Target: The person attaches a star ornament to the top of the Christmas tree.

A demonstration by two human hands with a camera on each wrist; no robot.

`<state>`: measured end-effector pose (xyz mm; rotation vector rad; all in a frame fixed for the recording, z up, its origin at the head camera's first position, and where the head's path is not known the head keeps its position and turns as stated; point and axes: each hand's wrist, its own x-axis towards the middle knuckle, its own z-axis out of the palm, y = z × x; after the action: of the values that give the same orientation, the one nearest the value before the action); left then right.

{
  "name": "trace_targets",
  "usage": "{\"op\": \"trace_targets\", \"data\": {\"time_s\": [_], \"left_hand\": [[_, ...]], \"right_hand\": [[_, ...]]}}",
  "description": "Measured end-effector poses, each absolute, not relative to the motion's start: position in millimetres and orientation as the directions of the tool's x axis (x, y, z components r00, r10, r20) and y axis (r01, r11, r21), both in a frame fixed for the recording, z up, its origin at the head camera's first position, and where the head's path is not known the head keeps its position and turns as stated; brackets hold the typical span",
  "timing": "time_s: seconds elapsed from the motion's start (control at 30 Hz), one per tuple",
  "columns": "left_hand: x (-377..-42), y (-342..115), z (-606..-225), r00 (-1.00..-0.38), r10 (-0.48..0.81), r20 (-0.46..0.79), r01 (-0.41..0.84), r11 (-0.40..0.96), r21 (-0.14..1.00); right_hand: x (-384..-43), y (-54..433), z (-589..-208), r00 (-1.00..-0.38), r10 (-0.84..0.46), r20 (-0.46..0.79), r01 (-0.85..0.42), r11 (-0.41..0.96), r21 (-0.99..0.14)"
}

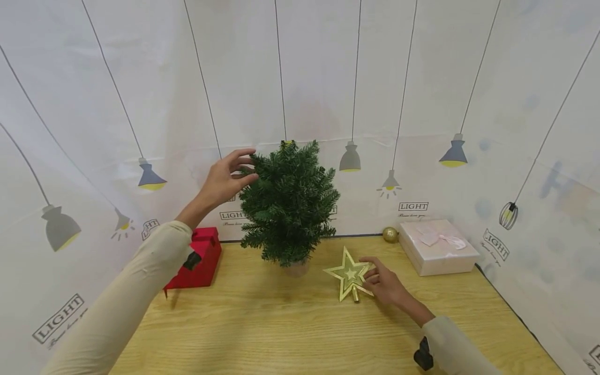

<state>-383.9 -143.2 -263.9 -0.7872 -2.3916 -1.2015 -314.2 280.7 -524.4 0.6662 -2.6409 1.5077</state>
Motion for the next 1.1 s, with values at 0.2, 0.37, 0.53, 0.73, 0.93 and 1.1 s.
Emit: {"op": "trace_targets", "data": {"time_s": [0.2,0.37,0.53,0.73,0.93,1.1], "left_hand": [[-383,-144,-265,-0.789,0.312,0.529,0.612,0.475,0.633],[-383,-145,-266,-0.794,0.308,0.524,0.606,0.469,0.642],[-383,-145,-266,-0.797,0.307,0.521,0.603,0.471,0.644],[-383,-144,-265,-0.799,0.305,0.518,0.599,0.476,0.643],[-384,-143,-266,-0.799,0.304,0.519,0.599,0.475,0.644],[-384,-143,-266,-0.800,0.303,0.518,0.598,0.474,0.646]], "right_hand": [[-312,282,-522,-0.887,-0.326,0.329,-0.443,0.391,-0.807],[-310,284,-518,-0.890,-0.312,0.333,-0.435,0.357,-0.827],[-310,284,-515,-0.884,-0.311,0.349,-0.451,0.369,-0.813],[-309,286,-507,-0.874,-0.312,0.373,-0.472,0.360,-0.805],[-311,288,-494,-0.854,-0.334,0.399,-0.505,0.348,-0.790],[-312,289,-481,-0.859,-0.331,0.390,-0.495,0.342,-0.799]]}}
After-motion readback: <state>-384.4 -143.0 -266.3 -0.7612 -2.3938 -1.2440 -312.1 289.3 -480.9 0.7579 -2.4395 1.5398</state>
